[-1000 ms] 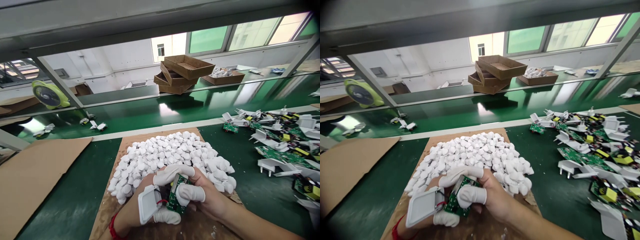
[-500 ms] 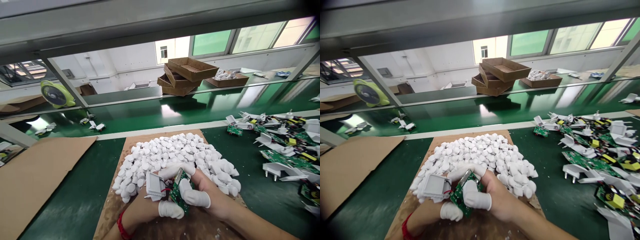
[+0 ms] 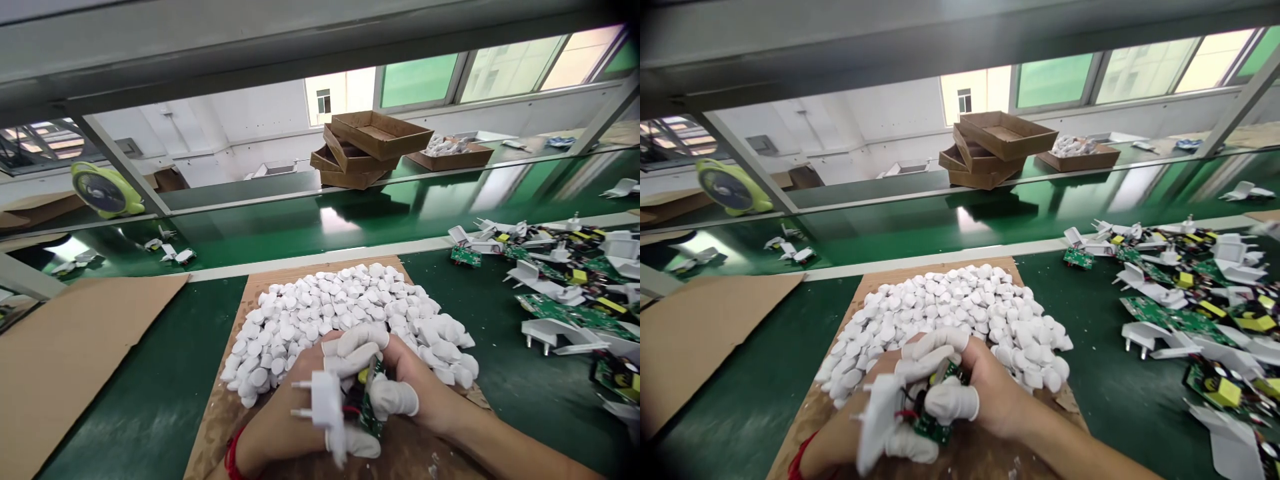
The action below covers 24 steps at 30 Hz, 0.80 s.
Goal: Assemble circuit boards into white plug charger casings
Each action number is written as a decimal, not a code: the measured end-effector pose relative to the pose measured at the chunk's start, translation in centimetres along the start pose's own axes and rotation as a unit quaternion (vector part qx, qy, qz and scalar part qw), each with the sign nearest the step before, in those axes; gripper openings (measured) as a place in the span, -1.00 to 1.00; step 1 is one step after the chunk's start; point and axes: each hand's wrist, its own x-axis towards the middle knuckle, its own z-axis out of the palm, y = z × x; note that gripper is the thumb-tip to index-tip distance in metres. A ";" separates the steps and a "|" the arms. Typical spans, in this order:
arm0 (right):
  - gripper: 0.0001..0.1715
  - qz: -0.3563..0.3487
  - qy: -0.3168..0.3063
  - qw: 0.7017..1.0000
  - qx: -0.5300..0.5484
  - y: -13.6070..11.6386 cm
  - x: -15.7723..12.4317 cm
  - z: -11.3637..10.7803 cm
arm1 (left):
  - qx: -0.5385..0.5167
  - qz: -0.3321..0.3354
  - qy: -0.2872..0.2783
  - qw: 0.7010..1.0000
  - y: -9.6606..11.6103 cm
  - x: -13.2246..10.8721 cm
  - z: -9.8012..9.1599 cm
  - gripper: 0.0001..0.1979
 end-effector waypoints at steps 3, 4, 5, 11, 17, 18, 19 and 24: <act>-0.47 0.024 0.000 1.000 0.001 -0.1 0.3 -0.2 | 0.105 0.076 -0.040 0.991 -0.3 0.0 -0.1 -0.54; -0.50 0.029 -0.004 1.000 -0.002 -0.1 0.3 -0.3 | 0.118 0.081 -0.041 0.989 -0.5 0.0 -0.2 -0.51; -0.53 0.031 -0.009 0.999 -0.005 0.0 0.4 -0.4 | 0.126 0.081 -0.042 0.988 -0.7 0.0 -0.2 -0.49; -0.51 0.010 -0.014 0.998 -0.053 0.5 0.1 -0.6 | 0.101 0.083 -0.027 0.991 -0.6 0.0 0.0 -0.39; -0.42 -0.032 -0.013 0.986 -0.162 -0.6 0.1 -0.7 | -0.083 0.033 0.010 0.996 -0.3 0.0 0.4 -0.36; -0.46 -0.035 -0.019 0.987 -0.158 -0.8 0.1 -0.6 | -0.094 0.014 0.008 0.995 -0.3 0.0 0.4 -0.37; -0.50 -0.031 -0.026 0.989 -0.142 -0.8 0.2 -0.6 | -0.097 0.001 0.010 0.995 -0.3 -0.1 0.5 -0.39; -0.58 0.006 -0.022 0.999 -0.038 0.0 0.4 -0.5 | -0.087 0.033 0.033 0.995 -0.1 -0.2 0.5 -0.43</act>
